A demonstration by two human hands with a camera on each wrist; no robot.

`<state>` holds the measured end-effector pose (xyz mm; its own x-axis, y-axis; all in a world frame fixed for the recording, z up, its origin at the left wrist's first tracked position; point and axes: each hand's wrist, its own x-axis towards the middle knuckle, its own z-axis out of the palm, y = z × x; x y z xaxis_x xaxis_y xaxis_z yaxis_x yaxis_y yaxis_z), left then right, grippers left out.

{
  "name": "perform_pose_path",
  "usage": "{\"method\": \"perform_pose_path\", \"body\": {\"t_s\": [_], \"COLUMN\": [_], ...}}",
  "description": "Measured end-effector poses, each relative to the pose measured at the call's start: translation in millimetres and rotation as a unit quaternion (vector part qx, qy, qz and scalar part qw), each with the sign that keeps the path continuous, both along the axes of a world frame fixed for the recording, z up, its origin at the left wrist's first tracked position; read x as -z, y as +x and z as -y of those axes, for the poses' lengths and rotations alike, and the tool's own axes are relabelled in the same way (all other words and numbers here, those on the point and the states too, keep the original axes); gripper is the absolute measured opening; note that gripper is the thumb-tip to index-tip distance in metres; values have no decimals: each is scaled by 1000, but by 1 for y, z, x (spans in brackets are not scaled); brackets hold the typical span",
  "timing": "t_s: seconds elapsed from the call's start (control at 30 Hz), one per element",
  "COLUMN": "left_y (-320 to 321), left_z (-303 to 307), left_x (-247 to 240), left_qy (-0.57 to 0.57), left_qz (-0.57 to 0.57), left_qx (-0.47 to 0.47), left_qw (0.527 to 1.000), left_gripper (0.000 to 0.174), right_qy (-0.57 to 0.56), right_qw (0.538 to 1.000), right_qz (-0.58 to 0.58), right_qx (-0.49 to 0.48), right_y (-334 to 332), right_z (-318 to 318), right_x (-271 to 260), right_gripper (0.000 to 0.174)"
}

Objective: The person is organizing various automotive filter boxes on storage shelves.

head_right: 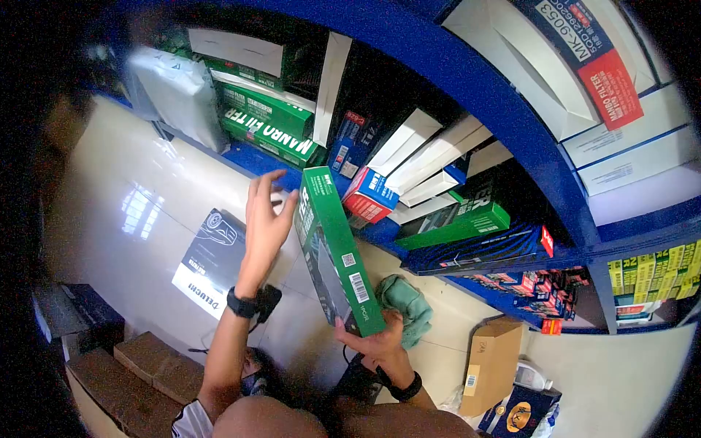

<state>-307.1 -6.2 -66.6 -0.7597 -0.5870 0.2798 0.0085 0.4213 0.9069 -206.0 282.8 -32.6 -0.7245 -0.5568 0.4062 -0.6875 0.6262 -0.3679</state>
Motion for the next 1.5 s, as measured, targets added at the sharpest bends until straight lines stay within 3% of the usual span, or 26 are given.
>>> {"method": "perform_pose_path", "body": {"t_s": [0.03,0.07,0.1,0.13,0.17,0.2,0.3,0.53,0.8,1.1,1.23,1.33,1.5], "left_y": [-5,-7,-8,-18,-31,-41,-53,-68,-73,-70,-71,-70,-69], "left_z": [0,1,2,0,-2,-5,-11,-13,-12,1,7,13,-2], "left_x": [4,6,8,8,5,2,11,35,39,46,43,43,39], "left_qy": [-62,-52,-56,-64,-71,-95,-69,-92,-91,-119,-124,-126,-144], "left_qz": [-23,-8,-2,-19,-37,-34,-29,-48,-44,-50,-55,-44,-29], "left_qx": [-41,-29,-31,-57,-81,-88,-80,-64,-48,-35,-35,-34,-51], "left_qw": [997,998,998,996,993,991,994,993,994,991,990,990,988], "left_gripper": [62,81,81,93,105,128,147,141,135,133,134,133,133], "right_qy": [-2,-41,-82,-83,-64,-47,-66,-62,-39,-72,-82,-14,-50], "right_qw": [1000,997,988,988,994,998,997,996,995,990,992,994,997], "right_qz": [3,58,119,122,72,26,17,57,87,105,81,89,58], "right_qx": [-1,25,49,48,47,45,35,24,34,55,53,61,29], "right_y": [1,1,4,3,0,-1,-6,-3,-8,-8,-11,-10,-8], "right_z": [-1,-1,-1,-2,-3,-1,6,4,5,11,14,7,7], "right_x": [6,10,14,15,13,10,-6,1,-2,-1,-1,-4,-2], "right_gripper": [51,52,52,52,51,49,36,36,24,26,27,27,29]}}
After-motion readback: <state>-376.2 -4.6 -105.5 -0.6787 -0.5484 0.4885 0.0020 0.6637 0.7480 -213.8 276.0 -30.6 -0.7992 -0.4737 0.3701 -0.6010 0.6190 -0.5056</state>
